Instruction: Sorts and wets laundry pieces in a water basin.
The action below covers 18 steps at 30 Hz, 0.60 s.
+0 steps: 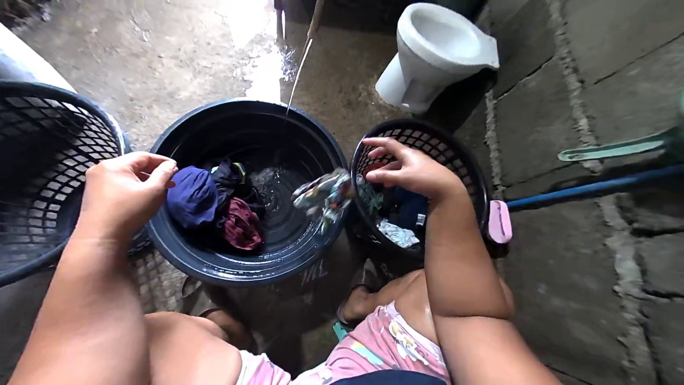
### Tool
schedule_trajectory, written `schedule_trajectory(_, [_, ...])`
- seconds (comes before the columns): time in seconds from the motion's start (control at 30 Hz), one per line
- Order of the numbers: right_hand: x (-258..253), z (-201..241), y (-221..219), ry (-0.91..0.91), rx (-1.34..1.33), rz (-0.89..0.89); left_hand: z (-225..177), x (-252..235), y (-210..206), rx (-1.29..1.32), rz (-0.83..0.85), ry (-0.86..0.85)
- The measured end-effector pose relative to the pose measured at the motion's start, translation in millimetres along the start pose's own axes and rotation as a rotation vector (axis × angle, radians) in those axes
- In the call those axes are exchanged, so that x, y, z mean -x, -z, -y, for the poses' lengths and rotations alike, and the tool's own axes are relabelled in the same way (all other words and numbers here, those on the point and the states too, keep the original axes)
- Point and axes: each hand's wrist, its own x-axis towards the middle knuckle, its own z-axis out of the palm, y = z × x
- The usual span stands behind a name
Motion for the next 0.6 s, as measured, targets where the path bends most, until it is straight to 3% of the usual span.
schedule_trajectory(0.07, [-9, -35, 21, -0.147, -0.038, -0.185, 3, 2, 0, -0.005, 0.009, 0.009])
schedule_trajectory(0.17, [-20, -121, 47, -0.4, -0.191, -0.579, 9, 3, 1, -0.034, 0.021, 0.009])
schedule_trajectory(0.23, [-17, -169, 50, -0.586, -0.246, -0.724, 17, 3, 2, -0.055, 0.025, 0.007])
schedule_trajectory(0.3, [-10, -211, 46, -0.716, -0.212, -0.701, 25, 2, 2, -0.067, 0.026, 0.017])
schedule_trajectory(0.4, [-3, -254, 34, -0.828, -0.043, -0.504, 31, 2, 2, -0.089, 0.027, 0.021])
schedule_trajectory(0.47, [-2, -257, 22, -0.846, -0.057, -0.468, 31, 1, 1, -0.09, 0.032, 0.019])
schedule_trajectory(0.6, [-9, -261, 13, -0.905, -0.174, -0.569, 22, 0, -3, -0.102, 0.064, 0.014])
